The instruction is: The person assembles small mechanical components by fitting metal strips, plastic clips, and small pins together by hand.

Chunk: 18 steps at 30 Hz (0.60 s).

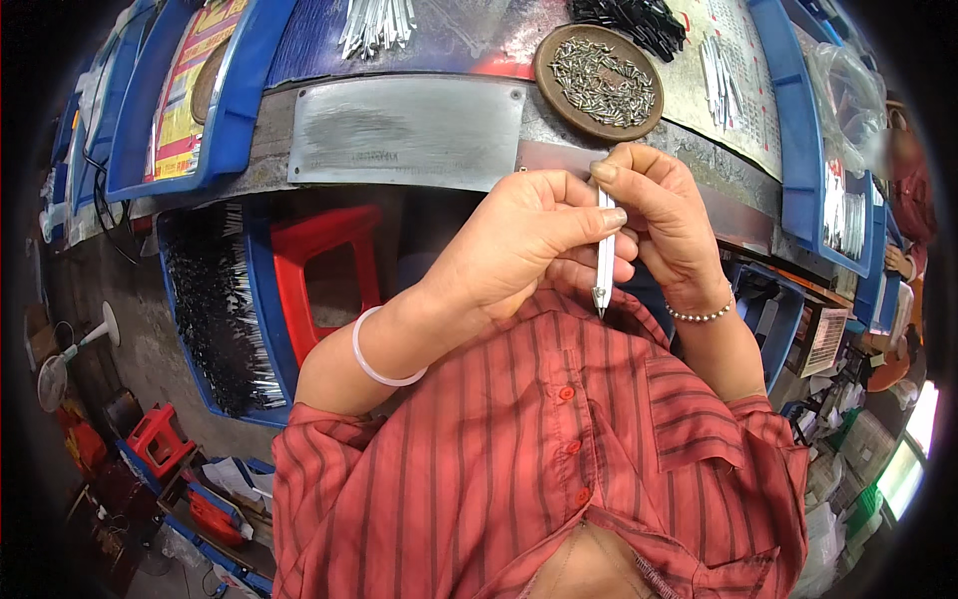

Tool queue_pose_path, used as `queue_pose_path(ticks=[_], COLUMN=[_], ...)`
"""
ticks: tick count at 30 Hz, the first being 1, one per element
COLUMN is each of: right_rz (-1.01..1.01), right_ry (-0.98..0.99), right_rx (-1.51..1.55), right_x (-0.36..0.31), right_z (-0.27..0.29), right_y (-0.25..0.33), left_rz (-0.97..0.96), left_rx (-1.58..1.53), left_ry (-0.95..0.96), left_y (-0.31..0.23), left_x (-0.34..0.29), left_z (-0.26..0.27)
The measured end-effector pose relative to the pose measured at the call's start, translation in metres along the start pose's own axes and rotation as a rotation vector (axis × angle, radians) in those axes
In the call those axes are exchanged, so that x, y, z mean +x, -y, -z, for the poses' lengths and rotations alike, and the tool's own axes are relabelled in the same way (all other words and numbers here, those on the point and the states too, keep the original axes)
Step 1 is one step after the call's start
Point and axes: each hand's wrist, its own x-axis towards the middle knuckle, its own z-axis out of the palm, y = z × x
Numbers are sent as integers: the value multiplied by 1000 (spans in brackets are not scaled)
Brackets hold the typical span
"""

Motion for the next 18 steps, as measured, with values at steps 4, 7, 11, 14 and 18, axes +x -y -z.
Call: queue_pose_path(ticks=[4, 7, 11, 14, 18], right_rz=[63, 109, 64, 96, 245], right_ry=[-11, 16, 60, 118, 36], right_rx=[14, 25, 79, -91, -423], right_x=[-4, -11, -19, -17, -1], right_z=[-2, -9, -15, -6, 8], right_y=[5, 8, 16, 24, 52], left_rz=[-115, -131, -91, -67, -72], left_rx=[-40, -204, -422, -485, -407], left_ry=[-8, -39, 10, 107, 208], left_y=[6, 16, 25, 22, 23], left_x=[2, 5, 8, 7, 3], left_z=[-7, -11, -13, -12, -12])
